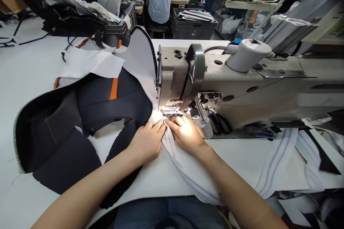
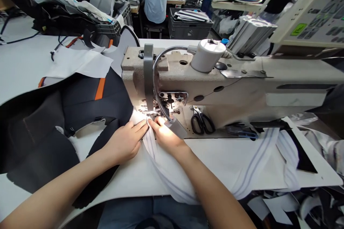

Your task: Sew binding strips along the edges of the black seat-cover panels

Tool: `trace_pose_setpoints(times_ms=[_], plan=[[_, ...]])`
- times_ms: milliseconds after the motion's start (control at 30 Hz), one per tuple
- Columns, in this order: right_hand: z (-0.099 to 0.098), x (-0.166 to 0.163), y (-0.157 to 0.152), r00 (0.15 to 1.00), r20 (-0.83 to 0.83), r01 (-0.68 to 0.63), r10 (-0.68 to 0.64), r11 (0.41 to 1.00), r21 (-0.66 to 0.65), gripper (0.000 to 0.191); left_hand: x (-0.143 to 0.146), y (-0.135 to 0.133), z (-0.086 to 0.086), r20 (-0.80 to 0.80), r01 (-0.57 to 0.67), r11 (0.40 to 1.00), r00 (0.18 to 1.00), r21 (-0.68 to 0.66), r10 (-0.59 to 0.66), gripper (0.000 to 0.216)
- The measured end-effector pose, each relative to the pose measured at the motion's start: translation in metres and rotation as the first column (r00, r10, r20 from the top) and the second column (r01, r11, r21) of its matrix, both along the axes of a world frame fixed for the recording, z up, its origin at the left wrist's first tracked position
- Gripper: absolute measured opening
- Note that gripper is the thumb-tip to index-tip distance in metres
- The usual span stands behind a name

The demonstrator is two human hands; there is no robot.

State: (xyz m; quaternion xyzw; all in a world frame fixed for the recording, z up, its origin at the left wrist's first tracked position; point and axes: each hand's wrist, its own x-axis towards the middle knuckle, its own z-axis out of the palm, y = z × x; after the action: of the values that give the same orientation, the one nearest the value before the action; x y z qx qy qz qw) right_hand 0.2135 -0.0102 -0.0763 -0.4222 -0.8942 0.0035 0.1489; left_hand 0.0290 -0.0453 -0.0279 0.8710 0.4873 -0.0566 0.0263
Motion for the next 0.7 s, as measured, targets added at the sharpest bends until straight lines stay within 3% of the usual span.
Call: trace_pose_setpoints(times_ms=[233,400,567,700], plan=[[0.004,-0.007,-0.003,0.997,0.05,0.058,-0.056,0.998,-0.024,0.049,-0.001,0.003,-0.002,0.007,-0.017,0.999,1.0,0.036,0.017,0.05],[-0.003,-0.004,-0.002,0.999,-0.034,0.023,-0.024,0.999,-0.037,0.05,0.002,0.011,-0.006,-0.033,-0.063,0.994,0.997,0.093,0.066,0.05],[-0.013,0.002,-0.003,0.973,-0.227,0.039,-0.041,0.999,-0.013,0.041,-0.008,0.006,-0.007,-0.036,0.057,0.993,0.998,0.099,-0.054,0.063],[-0.014,0.0,-0.004,0.958,-0.281,0.051,-0.047,0.999,0.008,0.035,-0.018,0.002,-0.008,0.001,0.117,0.988,0.993,0.099,-0.118,0.053]])
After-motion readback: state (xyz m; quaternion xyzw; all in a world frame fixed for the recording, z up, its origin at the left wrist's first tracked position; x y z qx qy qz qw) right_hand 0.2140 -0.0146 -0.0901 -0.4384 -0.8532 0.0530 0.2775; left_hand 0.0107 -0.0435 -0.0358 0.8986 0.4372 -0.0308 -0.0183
